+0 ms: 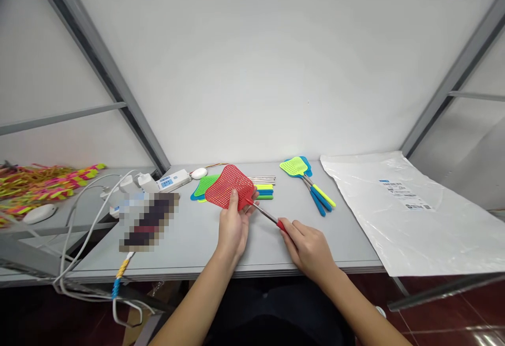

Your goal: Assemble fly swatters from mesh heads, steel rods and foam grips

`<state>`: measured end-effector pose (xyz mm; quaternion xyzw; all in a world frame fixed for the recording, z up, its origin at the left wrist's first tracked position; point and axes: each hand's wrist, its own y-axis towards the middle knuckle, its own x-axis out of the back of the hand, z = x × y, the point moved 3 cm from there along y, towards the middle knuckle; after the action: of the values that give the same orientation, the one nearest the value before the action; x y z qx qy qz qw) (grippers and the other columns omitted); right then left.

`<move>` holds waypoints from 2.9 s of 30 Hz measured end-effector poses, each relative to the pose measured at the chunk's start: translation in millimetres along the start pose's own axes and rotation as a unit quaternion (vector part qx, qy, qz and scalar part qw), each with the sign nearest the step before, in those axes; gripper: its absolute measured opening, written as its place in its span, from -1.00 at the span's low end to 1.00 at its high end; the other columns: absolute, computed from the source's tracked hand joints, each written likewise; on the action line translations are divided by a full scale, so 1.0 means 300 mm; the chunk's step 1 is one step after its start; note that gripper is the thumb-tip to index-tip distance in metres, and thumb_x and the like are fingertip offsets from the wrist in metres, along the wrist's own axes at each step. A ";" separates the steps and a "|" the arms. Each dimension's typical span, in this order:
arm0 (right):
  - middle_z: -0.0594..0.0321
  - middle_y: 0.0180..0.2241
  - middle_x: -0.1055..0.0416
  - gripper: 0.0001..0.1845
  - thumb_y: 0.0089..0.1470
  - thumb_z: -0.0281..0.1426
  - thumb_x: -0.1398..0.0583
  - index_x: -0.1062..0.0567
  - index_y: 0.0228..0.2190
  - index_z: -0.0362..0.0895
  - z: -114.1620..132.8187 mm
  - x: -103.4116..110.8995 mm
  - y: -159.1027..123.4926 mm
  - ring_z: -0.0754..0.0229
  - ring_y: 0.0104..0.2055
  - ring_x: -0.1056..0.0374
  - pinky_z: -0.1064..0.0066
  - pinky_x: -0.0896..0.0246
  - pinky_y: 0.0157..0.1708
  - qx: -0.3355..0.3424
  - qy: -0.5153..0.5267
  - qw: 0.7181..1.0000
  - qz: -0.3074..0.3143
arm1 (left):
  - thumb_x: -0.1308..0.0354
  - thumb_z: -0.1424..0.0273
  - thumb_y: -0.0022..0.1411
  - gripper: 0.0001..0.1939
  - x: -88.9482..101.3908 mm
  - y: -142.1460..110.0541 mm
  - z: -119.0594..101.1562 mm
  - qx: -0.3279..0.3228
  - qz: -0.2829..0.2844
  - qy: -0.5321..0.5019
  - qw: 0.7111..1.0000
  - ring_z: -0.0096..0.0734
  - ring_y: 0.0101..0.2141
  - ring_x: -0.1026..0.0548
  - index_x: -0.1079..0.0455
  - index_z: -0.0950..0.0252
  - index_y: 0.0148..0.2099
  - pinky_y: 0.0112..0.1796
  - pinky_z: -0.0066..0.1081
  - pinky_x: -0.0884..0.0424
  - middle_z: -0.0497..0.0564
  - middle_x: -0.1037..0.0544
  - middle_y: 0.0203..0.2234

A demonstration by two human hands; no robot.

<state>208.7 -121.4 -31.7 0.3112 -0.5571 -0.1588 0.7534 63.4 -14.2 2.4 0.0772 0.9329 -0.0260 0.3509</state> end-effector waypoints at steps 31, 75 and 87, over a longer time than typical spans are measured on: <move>0.24 -0.33 -0.54 -0.73 0.24 -0.25 -0.05 -0.52 -0.27 -0.06 0.245 -0.093 0.209 0.17 -0.31 -0.44 0.42 -0.32 -0.34 -0.125 0.285 0.938 0.150 | -0.06 0.11 0.27 -0.62 0.224 -0.057 -0.082 0.007 -0.048 0.005 0.999 -0.33 -0.24 -0.53 -0.46 0.33 -0.14 -0.18 -0.33 -0.40 0.16 -0.59 -0.26; 0.27 -0.28 -0.47 -0.69 0.29 -0.20 0.07 -0.40 -0.22 -0.02 0.037 0.031 0.104 0.16 -0.28 -0.38 0.34 -0.18 -0.27 -0.139 0.144 0.945 0.259 | 0.01 0.18 0.34 -0.67 0.119 -0.062 -0.055 -0.042 0.063 0.225 0.971 -0.30 -0.18 -0.48 -0.47 0.30 -0.18 -0.15 -0.33 -0.35 0.12 -0.56 -0.22; 0.34 -0.46 -0.44 -0.70 0.32 -0.24 0.08 -0.40 -0.29 -0.02 0.084 0.020 0.120 0.21 -0.46 -0.31 0.38 -0.02 -0.43 -0.032 0.007 0.985 0.168 | -0.05 0.19 0.30 -0.72 0.089 -0.121 -0.054 -0.109 0.001 0.160 0.981 -0.32 -0.25 -0.50 -0.46 0.29 -0.22 -0.11 -0.27 -0.36 0.05 -0.54 -0.30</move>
<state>183.1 -105.0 0.7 0.1902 -0.5910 -0.0461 0.7826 27.1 -44.9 -3.3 0.0427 0.9741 0.0895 0.2030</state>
